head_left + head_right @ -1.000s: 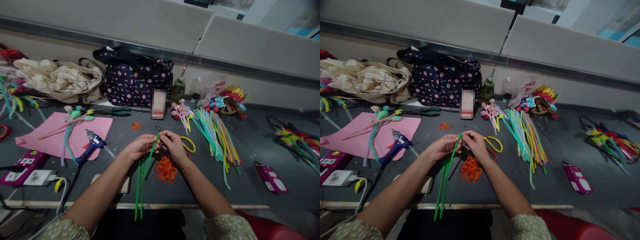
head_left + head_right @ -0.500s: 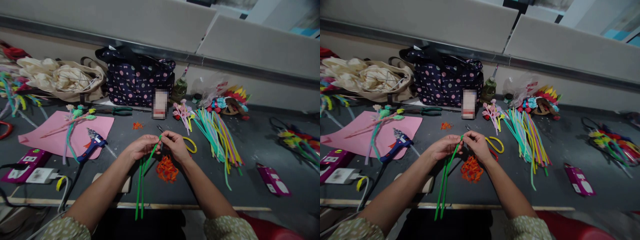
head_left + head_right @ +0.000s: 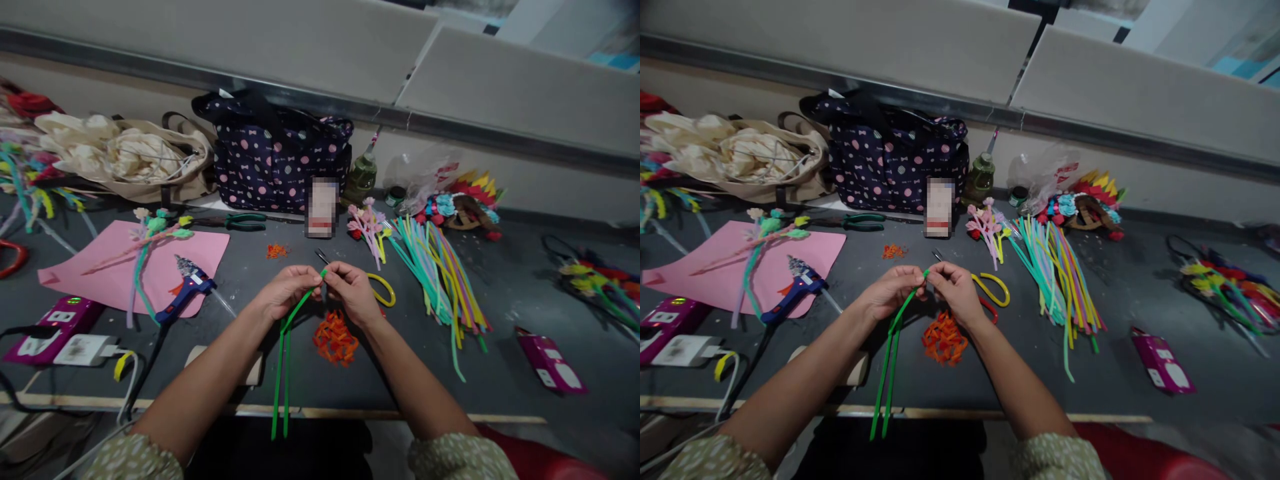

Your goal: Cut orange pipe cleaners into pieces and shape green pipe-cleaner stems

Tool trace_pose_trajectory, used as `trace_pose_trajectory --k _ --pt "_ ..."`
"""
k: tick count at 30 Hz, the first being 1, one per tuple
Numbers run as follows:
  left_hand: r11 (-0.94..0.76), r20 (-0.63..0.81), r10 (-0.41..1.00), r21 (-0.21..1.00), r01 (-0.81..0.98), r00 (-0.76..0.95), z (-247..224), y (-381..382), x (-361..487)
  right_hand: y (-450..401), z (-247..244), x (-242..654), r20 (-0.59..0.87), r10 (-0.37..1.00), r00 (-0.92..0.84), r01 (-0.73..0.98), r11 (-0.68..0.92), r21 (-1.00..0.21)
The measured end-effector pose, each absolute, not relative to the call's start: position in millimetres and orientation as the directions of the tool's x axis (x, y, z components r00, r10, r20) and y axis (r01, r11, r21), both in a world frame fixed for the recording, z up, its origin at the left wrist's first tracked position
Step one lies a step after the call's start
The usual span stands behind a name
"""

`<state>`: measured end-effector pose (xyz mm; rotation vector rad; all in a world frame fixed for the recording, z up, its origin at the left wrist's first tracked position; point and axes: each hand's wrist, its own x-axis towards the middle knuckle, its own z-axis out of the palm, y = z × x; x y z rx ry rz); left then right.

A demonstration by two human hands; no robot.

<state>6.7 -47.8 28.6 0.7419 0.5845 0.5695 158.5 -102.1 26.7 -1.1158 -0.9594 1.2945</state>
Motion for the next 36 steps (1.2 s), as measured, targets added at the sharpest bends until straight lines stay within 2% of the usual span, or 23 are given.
trace_pose_trajectory --k 8,15,19,21,23,26,30,36 --pt "0.449 -0.231 0.801 0.843 -0.298 0.553 31 -49 11 -100 26 152 -0.061 0.987 0.148 -0.294 -0.015 -0.956" --pt "0.053 -0.003 0.919 0.992 -0.115 0.394 35 -56 12 -101 26 151 -0.065 0.980 0.186 -0.280 -0.011 -0.960" --pt "-0.205 0.183 0.924 0.978 0.032 0.337 32 -58 12 -99 23 152 -0.071 0.980 0.184 -0.295 -0.014 -0.955" --pt "-0.240 0.206 0.917 0.969 0.060 0.341 30 -57 12 -98 23 154 -0.077 0.981 0.177 -0.311 -0.019 -0.950" --pt "-0.175 0.150 0.914 0.984 0.033 0.376 30 -56 13 -97 22 157 -0.083 0.984 0.156 -0.318 -0.029 -0.948" --pt "0.098 -0.033 0.862 0.990 -0.101 0.506 31 -54 11 -96 23 161 -0.082 0.990 0.114 -0.312 -0.043 -0.949" --pt "0.509 -0.246 0.669 0.839 -0.191 0.702 30 -51 8 -98 23 164 -0.061 0.997 0.055 -0.303 -0.041 -0.952" --pt "0.663 -0.294 0.535 0.728 -0.178 0.792 28 -47 4 -99 23 163 -0.066 0.998 0.010 -0.293 -0.060 -0.954"
